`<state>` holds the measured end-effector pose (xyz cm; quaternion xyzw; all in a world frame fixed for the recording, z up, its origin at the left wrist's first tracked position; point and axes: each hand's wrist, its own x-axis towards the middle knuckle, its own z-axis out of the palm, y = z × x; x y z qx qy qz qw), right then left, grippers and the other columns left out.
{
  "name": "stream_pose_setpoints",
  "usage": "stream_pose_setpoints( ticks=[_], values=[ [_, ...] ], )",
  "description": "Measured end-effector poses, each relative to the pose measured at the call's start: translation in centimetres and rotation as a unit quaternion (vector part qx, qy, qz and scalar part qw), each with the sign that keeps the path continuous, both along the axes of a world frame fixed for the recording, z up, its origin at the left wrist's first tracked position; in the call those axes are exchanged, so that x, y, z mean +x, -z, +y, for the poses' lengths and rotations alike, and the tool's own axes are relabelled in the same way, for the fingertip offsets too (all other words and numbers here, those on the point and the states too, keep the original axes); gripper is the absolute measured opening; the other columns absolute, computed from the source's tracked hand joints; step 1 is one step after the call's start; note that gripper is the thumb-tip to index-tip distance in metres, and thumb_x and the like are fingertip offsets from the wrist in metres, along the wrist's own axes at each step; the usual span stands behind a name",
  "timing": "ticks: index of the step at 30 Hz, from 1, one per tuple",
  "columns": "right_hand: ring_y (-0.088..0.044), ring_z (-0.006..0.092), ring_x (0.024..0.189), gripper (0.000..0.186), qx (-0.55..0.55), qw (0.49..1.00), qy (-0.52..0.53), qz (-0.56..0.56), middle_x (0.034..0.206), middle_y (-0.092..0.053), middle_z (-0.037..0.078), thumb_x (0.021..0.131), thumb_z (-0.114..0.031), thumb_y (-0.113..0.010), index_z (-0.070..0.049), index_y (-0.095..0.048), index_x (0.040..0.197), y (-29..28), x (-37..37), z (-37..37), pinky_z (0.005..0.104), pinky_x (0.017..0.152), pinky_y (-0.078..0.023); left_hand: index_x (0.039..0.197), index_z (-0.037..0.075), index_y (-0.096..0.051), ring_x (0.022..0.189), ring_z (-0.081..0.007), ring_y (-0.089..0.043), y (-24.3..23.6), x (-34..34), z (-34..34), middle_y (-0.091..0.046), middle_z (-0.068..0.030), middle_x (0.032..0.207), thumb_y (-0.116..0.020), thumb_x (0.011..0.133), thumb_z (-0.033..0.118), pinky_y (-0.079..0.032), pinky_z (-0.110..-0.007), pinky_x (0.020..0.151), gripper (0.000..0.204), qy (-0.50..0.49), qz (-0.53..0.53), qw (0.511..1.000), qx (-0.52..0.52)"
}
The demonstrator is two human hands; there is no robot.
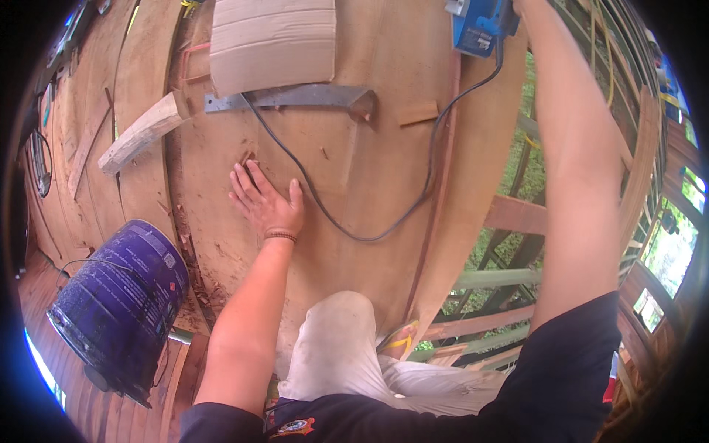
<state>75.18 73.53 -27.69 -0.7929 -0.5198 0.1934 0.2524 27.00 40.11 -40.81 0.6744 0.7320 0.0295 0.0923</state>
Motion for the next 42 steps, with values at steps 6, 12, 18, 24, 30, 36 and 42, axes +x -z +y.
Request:
stream_pose_setpoints(
  ticks=[6,12,18,24,30,36,42],
  values=[
    [-0.061,0.0117,0.057,0.035,-0.033,0.992,0.095,0.079,0.078,-0.067,0.003,0.093,-0.011,-0.069,-0.009,-0.072,0.128,-0.6,-6.9,-22.1,0.0286,0.052,-0.05,0.163,0.005,-0.018,0.157,-0.0388,-0.013,0.1,0.1,0.1,-0.016,-0.0188,0.169,-0.062,0.087,0.055,-0.014,-0.062,0.125,0.101,-0.005,0.002,1.0,0.025],
    [-0.058,0.0077,0.059,0.034,-0.021,0.964,0.213,0.155,0.088,-0.069,0.005,0.094,-0.001,-0.07,-0.005,-0.07,0.127,-3.0,-16.7,-44.0,0.0244,0.054,-0.048,0.163,0.005,-0.019,0.158,-0.0367,-0.012,0.6,0.2,-0.1,-0.016,-0.0174,0.169,-0.061,0.088,0.056,-0.011,-0.06,0.126,0.1,-0.011,-0.01,1.0,0.028],
    [-0.058,0.0085,0.061,0.033,0.047,0.951,0.268,0.147,0.092,-0.068,0.006,0.096,-0.002,-0.069,-0.003,-0.068,0.129,-7.7,-16.5,-49.0,0.0243,0.055,-0.05,0.164,0.006,-0.018,0.159,-0.0354,-0.007,0.5,-0.1,-0.4,-0.013,-0.0173,0.17,-0.059,0.09,0.058,-0.007,-0.059,0.127,0.099,-0.009,-0.002,1.0,0.012],
    [-0.058,0.0101,0.062,0.033,0.138,0.941,0.282,0.124,0.084,-0.064,0.006,0.105,-0.02,-0.062,-0.004,-0.064,0.134,-20.6,-14.0,-48.8,0.0253,0.056,-0.051,0.165,0.008,-0.016,0.159,-0.0344,-0.007,1.2,0.1,-0.6,-0.012,-0.0166,0.171,-0.052,0.093,0.062,-0.006,-0.058,0.127,0.097,-0.01,0.026,1.0,0.005],
    [-0.059,0.0099,0.065,0.043,0.181,0.929,0.298,0.12,0.096,-0.067,0.011,0.107,-0.02,-0.058,0.0,-0.053,0.145,-33.7,-14.9,-53.5,0.0247,0.055,-0.05,0.16,0.006,-0.026,0.158,-0.0381,-0.011,0.4,0.2,0.0,-0.019,-0.0194,0.168,-0.064,0.087,0.054,-0.009,-0.06,0.126,0.096,-0.023,-0.057,0.997,0.041],
    [-0.059,0.0122,0.067,0.046,0.211,0.908,0.332,0.143,0.102,-0.065,0.013,0.107,-0.02,-0.058,0.002,-0.049,0.147,-37.6,-16.9,-60.4,0.0256,0.058,-0.05,0.102,0.007,-0.069,0.1,-0.0372,-0.068,-7.7,12.1,-8.0,-0.072,-0.0157,0.105,-0.072,0.086,0.041,-0.054,-0.046,0.086,0.038,0.136,-0.394,0.904,-0.094],
    [-0.06,0.0142,0.069,0.047,0.2,0.901,0.342,0.175,0.101,-0.065,0.013,0.108,-0.019,-0.056,0.003,-0.046,0.149,-35.9,-17.5,-63.4,0.0268,0.059,-0.051,0.125,0.001,-0.058,0.112,-0.0367,-0.069,-7.6,22.1,-12.7,-0.072,-0.0204,0.118,-0.073,0.088,0.056,-0.056,-0.045,0.094,0.068,0.153,-0.182,0.879,-0.413]
  ],
)
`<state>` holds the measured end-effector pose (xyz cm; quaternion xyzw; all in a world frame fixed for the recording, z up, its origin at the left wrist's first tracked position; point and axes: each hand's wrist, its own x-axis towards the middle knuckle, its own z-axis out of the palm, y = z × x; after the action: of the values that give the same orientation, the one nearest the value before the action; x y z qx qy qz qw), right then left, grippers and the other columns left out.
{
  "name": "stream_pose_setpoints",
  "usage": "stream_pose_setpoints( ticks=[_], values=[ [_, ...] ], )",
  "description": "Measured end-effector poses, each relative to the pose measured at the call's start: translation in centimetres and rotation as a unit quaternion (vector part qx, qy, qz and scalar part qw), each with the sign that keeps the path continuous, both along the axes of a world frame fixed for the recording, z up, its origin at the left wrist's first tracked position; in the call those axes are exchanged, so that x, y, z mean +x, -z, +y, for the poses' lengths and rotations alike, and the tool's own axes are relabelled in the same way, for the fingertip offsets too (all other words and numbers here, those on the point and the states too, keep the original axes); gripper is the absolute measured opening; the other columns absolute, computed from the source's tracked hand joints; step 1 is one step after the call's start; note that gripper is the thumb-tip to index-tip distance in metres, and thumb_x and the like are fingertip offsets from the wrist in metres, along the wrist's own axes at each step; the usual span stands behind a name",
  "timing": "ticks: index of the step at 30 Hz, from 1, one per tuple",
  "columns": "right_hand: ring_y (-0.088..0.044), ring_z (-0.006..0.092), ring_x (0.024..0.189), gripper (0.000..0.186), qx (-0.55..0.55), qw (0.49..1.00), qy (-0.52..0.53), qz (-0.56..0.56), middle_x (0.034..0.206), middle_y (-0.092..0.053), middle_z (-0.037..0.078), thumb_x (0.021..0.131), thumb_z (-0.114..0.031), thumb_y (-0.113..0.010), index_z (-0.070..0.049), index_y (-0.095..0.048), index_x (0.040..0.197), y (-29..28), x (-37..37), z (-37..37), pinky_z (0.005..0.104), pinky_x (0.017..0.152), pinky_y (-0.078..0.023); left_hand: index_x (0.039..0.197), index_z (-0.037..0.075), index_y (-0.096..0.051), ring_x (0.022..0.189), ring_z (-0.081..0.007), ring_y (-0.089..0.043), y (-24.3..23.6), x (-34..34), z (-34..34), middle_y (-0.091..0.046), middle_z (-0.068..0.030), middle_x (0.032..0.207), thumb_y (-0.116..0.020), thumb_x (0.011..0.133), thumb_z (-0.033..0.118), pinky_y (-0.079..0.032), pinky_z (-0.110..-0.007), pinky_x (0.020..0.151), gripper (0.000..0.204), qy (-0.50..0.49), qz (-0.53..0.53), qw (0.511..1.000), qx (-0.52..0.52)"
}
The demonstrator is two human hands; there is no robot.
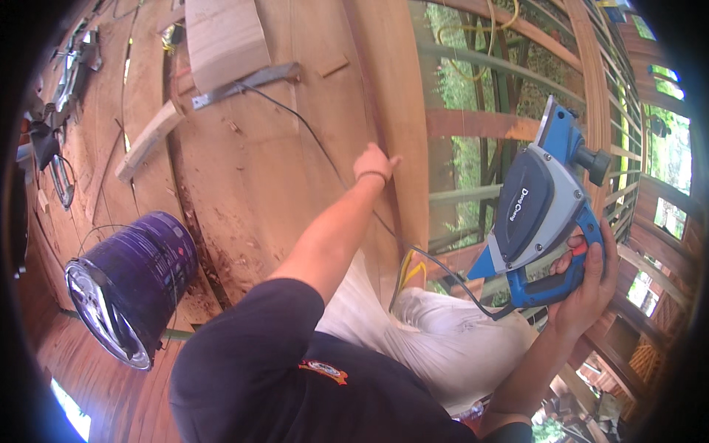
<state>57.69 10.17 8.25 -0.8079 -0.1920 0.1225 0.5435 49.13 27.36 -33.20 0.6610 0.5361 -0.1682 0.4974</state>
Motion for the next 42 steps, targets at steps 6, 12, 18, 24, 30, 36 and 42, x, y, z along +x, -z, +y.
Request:
stream_pose_setpoints(
  ticks=[6,12,18,24,30,36,42],
  values=[
    [-0.059,0.0141,0.073,0.047,-0.075,0.997,0.025,-0.013,0.101,-0.065,0.014,0.11,-0.02,-0.05,0.004,-0.045,0.149,-0.6,1.1,-3.2,0.0297,0.065,-0.051,0.115,0.002,-0.071,0.114,-0.034,-0.071,3.0,1.5,1.2,-0.073,-0.0169,0.122,-0.068,0.092,0.024,-0.058,-0.043,0.095,0.033,0.046,0.011,0.999,0.008],
    [-0.06,0.0154,0.076,0.048,-0.089,0.996,0.002,0.002,0.104,-0.065,0.016,0.109,-0.018,-0.05,0.008,-0.043,0.149,-0.1,1.6,-4.6,0.0297,0.065,-0.051,0.116,0.0,-0.072,0.117,-0.0336,-0.069,2.3,0.1,2.0,-0.072,-0.0197,0.124,-0.067,0.091,0.022,-0.058,-0.041,0.096,0.033,0.081,0.025,0.996,-0.01],
    [-0.061,0.017,0.076,0.048,-0.086,0.996,-0.014,0.02,0.104,-0.065,0.017,0.108,-0.015,-0.052,0.009,-0.043,0.148,0.9,1.3,-4.3,0.0303,0.067,-0.052,0.114,0.001,-0.072,0.109,-0.0354,-0.071,1.7,-0.8,0.9,-0.074,-0.0208,0.116,-0.07,0.084,0.03,-0.057,-0.042,0.095,0.041,0.035,-0.001,0.999,0.014],
    [-0.062,0.0164,0.075,0.045,-0.103,0.993,-0.047,0.02,0.103,-0.065,0.017,0.107,-0.014,-0.054,0.005,-0.046,0.148,1.2,0.8,-3.9,0.0278,0.066,-0.052,0.118,0.003,-0.068,0.111,-0.0372,-0.07,2.2,-0.8,0.9,-0.073,-0.022,0.116,-0.067,0.086,0.028,-0.056,-0.044,0.096,0.042,0.008,0.007,0.999,0.047],
    [-0.062,0.0156,0.074,0.043,-0.102,0.993,-0.061,0.026,0.102,-0.066,0.016,0.106,-0.012,-0.055,0.003,-0.049,0.146,2.9,0.9,-3.0,0.0275,0.065,-0.053,0.12,0.002,-0.067,0.115,-0.0386,-0.068,1.9,-0.5,0.7,-0.071,-0.0231,0.122,-0.065,0.088,0.027,-0.055,-0.045,0.099,0.04,-0.019,0.004,0.999,0.036],
    [-0.06,0.0116,0.071,0.037,-0.118,0.99,-0.077,0.025,0.094,-0.067,0.01,0.103,-0.011,-0.065,0.002,-0.061,0.137,7.9,2.0,-0.5,0.0246,0.063,-0.051,0.127,0.001,-0.061,0.116,-0.0408,-0.067,1.4,-1.0,0.8,-0.07,-0.0247,0.122,-0.064,0.091,0.031,-0.054,-0.047,0.1,0.047,-0.03,0.003,0.999,0.02],
    [-0.059,0.0076,0.069,0.036,-0.186,0.973,-0.134,0.04,0.095,-0.068,0.006,0.095,-0.008,-0.074,-0.005,-0.068,0.13,12.7,2.1,4.2,0.0224,0.064,-0.05,0.135,-0.004,-0.05,0.138,-0.0442,-0.048,2.5,-8.1,3.2,-0.052,-0.0315,0.143,-0.063,0.093,0.042,-0.039,-0.053,0.115,0.064,-0.138,-0.088,0.957,0.241]
  ],
)
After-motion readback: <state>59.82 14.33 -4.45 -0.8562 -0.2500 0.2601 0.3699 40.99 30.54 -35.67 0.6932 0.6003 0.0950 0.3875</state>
